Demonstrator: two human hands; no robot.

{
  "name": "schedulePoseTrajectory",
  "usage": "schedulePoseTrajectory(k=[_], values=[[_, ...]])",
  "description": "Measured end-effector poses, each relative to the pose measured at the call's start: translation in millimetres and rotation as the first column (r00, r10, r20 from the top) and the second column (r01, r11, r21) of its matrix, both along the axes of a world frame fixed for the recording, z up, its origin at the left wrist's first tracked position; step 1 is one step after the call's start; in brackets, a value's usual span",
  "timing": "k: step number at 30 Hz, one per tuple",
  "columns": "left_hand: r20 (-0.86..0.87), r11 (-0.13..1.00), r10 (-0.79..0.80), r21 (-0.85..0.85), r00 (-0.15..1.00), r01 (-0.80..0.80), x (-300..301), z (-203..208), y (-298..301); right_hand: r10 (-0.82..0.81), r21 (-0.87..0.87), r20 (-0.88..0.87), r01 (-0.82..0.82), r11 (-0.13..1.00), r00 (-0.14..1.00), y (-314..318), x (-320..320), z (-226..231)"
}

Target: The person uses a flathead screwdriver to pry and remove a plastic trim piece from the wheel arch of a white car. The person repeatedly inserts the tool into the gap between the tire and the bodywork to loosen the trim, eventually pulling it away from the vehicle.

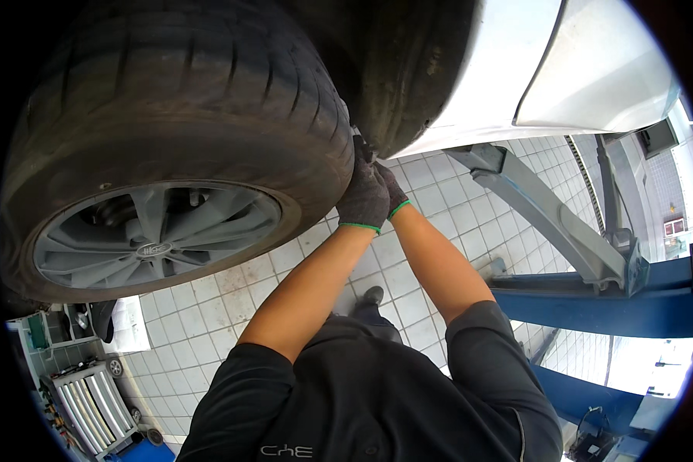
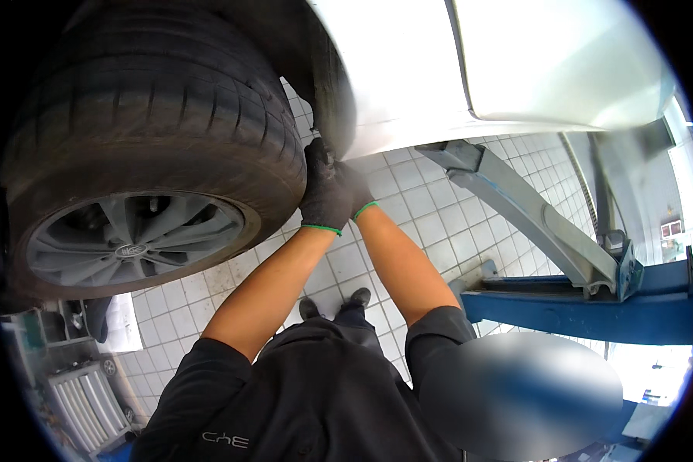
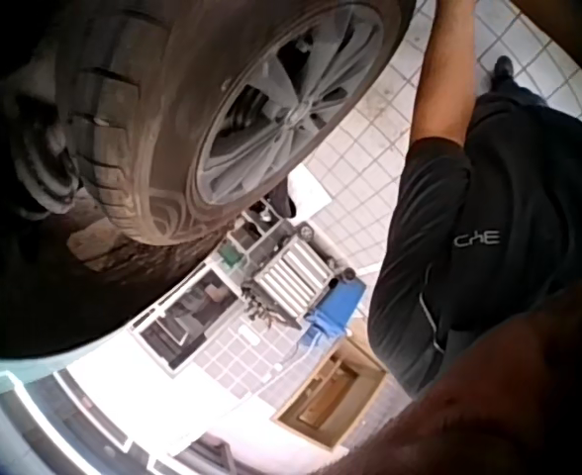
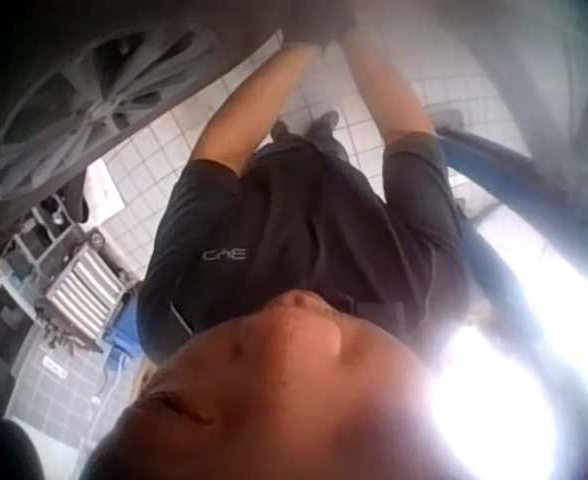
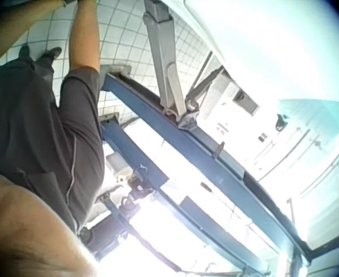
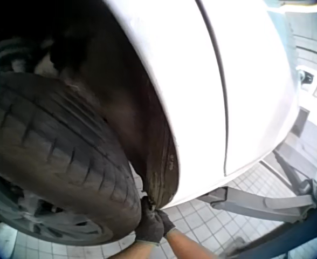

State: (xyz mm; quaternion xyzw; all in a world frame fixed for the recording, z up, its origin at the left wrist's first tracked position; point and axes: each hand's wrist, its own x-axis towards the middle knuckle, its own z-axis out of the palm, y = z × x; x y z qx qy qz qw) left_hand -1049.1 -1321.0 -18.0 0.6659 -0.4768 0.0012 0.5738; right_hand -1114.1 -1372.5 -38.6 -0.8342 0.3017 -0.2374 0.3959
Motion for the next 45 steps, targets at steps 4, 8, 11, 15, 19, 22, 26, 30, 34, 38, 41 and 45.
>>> schedulePoseTrajectory(k=[4,8,11,15,19,22,26,30,34,38,41,45], values=[[-0.018,0.999,-0.035,0.004,0.999,0.035,-2.5,9.5,4.0,0.015,0.020,-0.017,-0.014,1.000,1.000,-4.1,1.6,-4.6],[-0.116,0.989,-0.112,0.086,0.987,0.122,-5.5,38.5,17.6,0.026,0.023,-0.030,-0.026,0.999,0.999,2.9,0.5,-8.8],[-0.020,0.991,-0.101,0.089,0.995,0.102,-4.8,33.3,29.0,0.026,-0.075,-0.117,-0.035,0.997,0.993,19.6,-7.5,-3.5],[-0.194,0.921,-0.262,0.243,0.945,0.306,-6.6,52.6,56.6,-0.056,-0.368,-0.459,-0.132,0.921,0.887,59.8,-44.7,8.8],[-0.468,0.688,-0.326,0.479,0.821,0.546,4.2,121.9,83.7,-0.059,-0.346,-0.811,-0.396,0.850,0.582,101.3,-77.6,67.1],[-0.595,0.561,-0.326,0.503,0.734,0.657,16.4,116.2,78.6,0.225,0.043,-0.826,-0.339,0.940,0.516,99.1,-65.7,129.6],[0.093,0.856,-0.412,0.379,0.907,0.350,2.2,5.3,53.4,0.050,-0.313,-0.784,-0.463,0.829,0.619,69.7,-67.5,46.7],[0.441,0.918,-0.203,0.396,0.874,0.014,-9.7,-8.6,21.2,-0.032,0.531,0.252,-0.110,0.841,0.967,15.3,-48.2,-59.1],[0.013,0.870,-0.159,0.475,0.987,0.134,-5.2,15.0,20.8,0.026,-0.015,-0.107,-0.027,1.000,0.994,9.0,-31.0,-34.5],[0.085,0.904,-0.178,0.409,0.980,0.128,1.0,5.4,13.0,-0.039,-0.201,-0.216,-0.005,0.980,0.976,11.6,-17.4,-19.3],[0.605,0.900,-0.156,0.414,0.781,-0.141,-3.0,5.6,25.8,-0.067,-0.274,-0.335,-0.029,0.961,0.940,36.4,-34.0,-4.2],[0.299,0.805,-0.439,0.550,0.847,0.223,-2.7,25.1,50.6,0.027,-0.020,-0.472,-0.042,0.999,0.881,86.7,-68.3,68.8]])
